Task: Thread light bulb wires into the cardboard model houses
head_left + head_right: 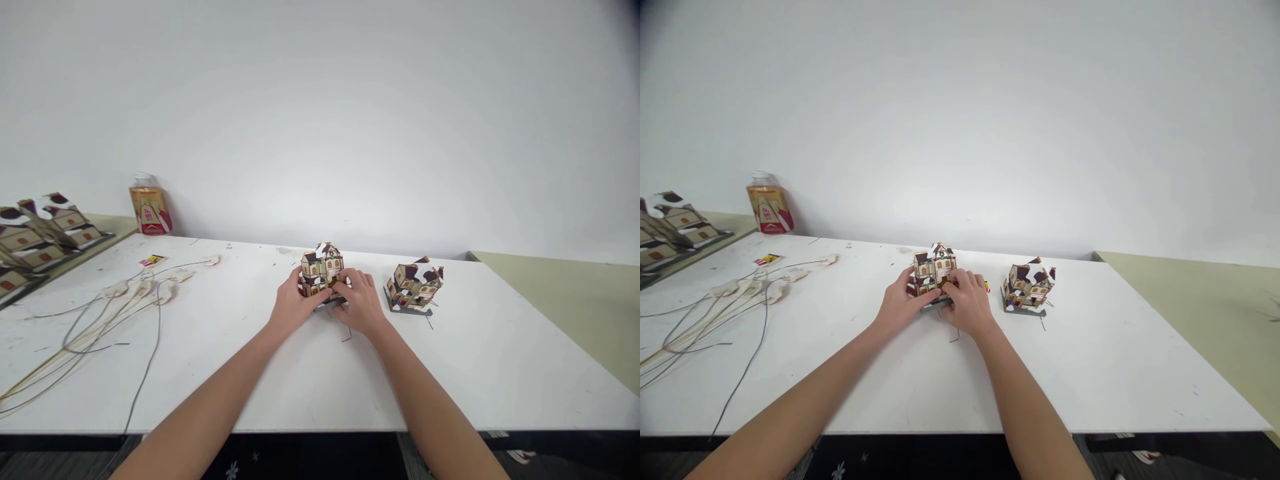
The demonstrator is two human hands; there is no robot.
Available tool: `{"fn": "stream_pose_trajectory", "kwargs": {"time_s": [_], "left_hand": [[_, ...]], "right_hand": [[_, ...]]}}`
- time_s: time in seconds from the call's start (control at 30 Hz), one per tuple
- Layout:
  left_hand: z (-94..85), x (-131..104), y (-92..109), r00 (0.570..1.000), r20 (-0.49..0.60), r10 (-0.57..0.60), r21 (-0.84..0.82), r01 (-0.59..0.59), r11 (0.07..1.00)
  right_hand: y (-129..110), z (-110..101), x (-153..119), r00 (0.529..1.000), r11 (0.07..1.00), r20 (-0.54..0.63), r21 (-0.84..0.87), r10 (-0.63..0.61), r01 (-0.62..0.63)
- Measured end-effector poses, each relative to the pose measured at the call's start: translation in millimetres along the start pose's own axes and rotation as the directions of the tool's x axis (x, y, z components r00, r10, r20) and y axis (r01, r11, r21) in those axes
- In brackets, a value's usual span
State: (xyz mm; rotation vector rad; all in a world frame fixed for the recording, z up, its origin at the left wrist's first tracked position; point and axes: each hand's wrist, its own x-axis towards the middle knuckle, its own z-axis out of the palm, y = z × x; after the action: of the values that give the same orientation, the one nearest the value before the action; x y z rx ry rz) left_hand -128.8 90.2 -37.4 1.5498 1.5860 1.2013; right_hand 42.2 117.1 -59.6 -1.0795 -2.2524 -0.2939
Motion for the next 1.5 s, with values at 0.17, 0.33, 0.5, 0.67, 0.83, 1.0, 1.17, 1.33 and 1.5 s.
{"fn": "stream_pose_trajectory", "kwargs": {"time_s": [0.17, 0.33, 0.5, 0.67, 0.83, 1.0, 1.17, 1.33, 1.5], "left_hand": [[-0.5, 2, -2, 0.999, -0.016, -0.034, -0.042, 0.033, 0.999], [-0.8, 5, -6, 0.996, -0.05, -0.072, -0.044, 0.07, 0.997], [-2.1, 7, -9, 0.99, -0.091, -0.109, -0.011, 0.108, 0.994], [-4.5, 11, -13, 0.984, -0.13, -0.119, 0.015, 0.122, 0.992], [-5.1, 15, -16, 0.968, -0.179, -0.178, -0.033, 0.175, 0.984], [-7.0, 18, -16, 0.943, -0.245, -0.224, -0.062, 0.215, 0.975], [-10.2, 24, -19, 0.909, -0.325, -0.259, -0.188, 0.206, 0.96], [-10.3, 31, -24, 0.855, -0.403, -0.327, -0.369, 0.175, 0.913], [-8.3, 35, -24, 0.838, -0.39, -0.381, -0.496, 0.157, 0.854]], "right_hand": [[4, -2, -2, 0.999, 1.0, -0.049, 0.018, 0.001, 0.0], [6, -2, -3, 0.997, 0.999, -0.075, 0.033, 0.015, -0.013], [8, -3, -3, 0.994, 0.998, -0.106, 0.066, -0.009, 0.016], [12, -1, -2, 0.979, 0.99, -0.174, 0.077, -0.107, 0.122], [17, 2, 0, 0.952, 0.984, -0.295, 0.127, -0.086, 0.128], [24, 1, -1, 0.906, 0.991, -0.42, 0.135, 0.05, 0.008], [28, -1, -1, 0.848, 0.938, -0.428, 0.277, 0.313, -0.207], [27, 1, 0, 0.688, 0.707, -0.313, 0.575, 0.655, -0.412], [22, 3, 8, 0.519, 0.174, -0.014, 0.95, 0.855, -0.26]]}}
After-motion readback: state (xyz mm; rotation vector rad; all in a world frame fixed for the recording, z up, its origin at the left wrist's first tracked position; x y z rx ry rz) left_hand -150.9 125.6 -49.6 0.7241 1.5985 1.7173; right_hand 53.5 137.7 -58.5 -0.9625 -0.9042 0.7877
